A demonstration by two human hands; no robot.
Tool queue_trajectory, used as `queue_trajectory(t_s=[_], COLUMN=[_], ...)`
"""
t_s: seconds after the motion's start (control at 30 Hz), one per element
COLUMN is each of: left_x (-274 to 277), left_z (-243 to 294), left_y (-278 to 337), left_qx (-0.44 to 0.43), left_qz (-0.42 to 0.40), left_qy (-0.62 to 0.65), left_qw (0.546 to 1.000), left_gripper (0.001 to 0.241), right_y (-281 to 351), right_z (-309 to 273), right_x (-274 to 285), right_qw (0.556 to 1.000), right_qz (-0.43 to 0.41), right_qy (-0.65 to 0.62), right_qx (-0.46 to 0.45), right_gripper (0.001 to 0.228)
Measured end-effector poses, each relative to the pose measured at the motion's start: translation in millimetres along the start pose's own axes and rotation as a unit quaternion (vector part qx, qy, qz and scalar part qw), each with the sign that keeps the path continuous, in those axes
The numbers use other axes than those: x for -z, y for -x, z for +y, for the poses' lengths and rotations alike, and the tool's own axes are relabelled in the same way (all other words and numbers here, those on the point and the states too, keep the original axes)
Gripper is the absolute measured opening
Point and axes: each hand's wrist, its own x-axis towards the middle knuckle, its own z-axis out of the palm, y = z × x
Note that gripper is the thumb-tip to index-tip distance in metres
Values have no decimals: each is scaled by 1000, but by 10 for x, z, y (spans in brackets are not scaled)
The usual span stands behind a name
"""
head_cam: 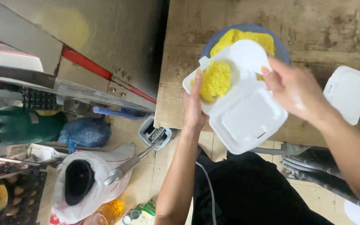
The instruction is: Preparing a takeout container by portioning yellow rice and adding various toppings like meat, vegetables, and sauces.
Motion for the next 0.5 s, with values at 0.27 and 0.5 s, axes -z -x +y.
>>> queue_trajectory(t_s=[0.27,0.5], left_x=[1269,1316], left_z=[147,-19], left_y=[181,78], left_qx=[35,133], left_qz=[64,52], left_qy=[-89,-129], left_qw=[993,981], left_gripper=[49,48], right_y=[-703,-1251], right_z=[719,346], right_x=[-164,-250], right_qw=[942,891], right_qz=[57,-81], right_qy=[311,448], right_qx=[116,-6], right_gripper=[30,24])
